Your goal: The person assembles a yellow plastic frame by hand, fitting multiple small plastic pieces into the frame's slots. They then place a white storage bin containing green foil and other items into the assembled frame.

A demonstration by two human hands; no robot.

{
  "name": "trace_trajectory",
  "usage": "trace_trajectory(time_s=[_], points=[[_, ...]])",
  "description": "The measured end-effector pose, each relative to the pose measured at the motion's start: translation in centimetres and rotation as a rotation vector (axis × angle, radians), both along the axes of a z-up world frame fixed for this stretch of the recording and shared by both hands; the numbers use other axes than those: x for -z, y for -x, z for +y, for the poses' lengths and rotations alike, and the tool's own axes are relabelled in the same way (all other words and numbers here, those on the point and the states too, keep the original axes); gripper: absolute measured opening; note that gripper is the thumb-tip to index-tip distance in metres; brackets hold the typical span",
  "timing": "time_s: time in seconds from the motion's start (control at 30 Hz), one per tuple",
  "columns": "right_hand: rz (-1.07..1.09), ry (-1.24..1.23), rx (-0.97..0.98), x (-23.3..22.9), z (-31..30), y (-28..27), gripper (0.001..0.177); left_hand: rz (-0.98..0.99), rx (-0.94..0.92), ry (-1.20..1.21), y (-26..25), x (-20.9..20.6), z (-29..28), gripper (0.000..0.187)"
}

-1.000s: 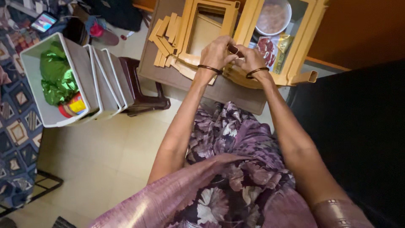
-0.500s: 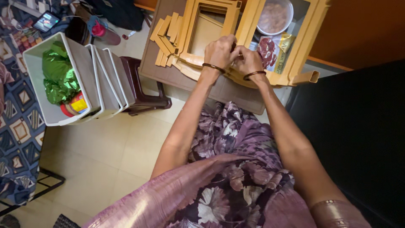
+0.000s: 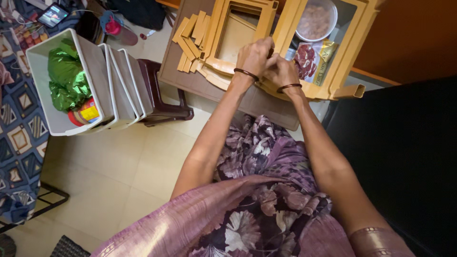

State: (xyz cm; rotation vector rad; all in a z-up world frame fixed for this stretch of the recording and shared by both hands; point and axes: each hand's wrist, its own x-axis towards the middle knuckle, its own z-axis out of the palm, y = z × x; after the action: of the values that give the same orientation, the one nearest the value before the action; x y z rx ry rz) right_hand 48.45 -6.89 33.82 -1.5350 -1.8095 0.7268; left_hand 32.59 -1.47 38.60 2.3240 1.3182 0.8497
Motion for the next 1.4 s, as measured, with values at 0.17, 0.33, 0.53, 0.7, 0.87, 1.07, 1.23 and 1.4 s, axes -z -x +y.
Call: trace_trajectory(time_s=[0.17, 0.33, 0.53, 0.7, 0.87, 1.07, 1.23, 1.4], points=[[-0.089, -0.111, -0.006, 0.6, 0.3, 0.0, 0.018, -0.058, 0.005, 0.002, -0.7, -0.1, -0.1, 0.034], [-0.248, 0.044, 0.018, 0.7, 0.8, -0.5, 0.017, -0.043, 0.063, 0.038, -0.2, -1.5, 0.1, 0.039], [-0.097, -0.133, -0.038, -0.9, 0.0, -0.2, 0.017, -0.145, 0.258, 0.151, 1.1, -1.9, 1.1, 0.035], [-0.033, -0.033, 0.034, -1.3, -0.3, 0.7, 0.029, -0.189, 0.317, 0.232, 0.7, -0.7, 1.8, 0.033], [-0.061, -0.074, 0.056, -0.5, -0.2, 0.8, 0.027, -0.250, 0.322, 0.241, 0.6, 0.6, 2.2, 0.035], [-0.044, -0.104, 0.064, -0.2, -0.6, 0.8, 0.029, -0.218, 0.442, 0.102, 0.3, 2.7, 3.5, 0.046], [-0.071, -0.086, 0.074, 0.0, -0.7, 0.6, 0.035, -0.181, 0.459, 0.207, 0.3, 3.0, 3.4, 0.050], [-0.178, -0.254, 0.085, 0.1, -0.7, 0.7, 0.036, -0.143, 0.296, 0.120, 0.0, 0.4, 2.1, 0.046]])
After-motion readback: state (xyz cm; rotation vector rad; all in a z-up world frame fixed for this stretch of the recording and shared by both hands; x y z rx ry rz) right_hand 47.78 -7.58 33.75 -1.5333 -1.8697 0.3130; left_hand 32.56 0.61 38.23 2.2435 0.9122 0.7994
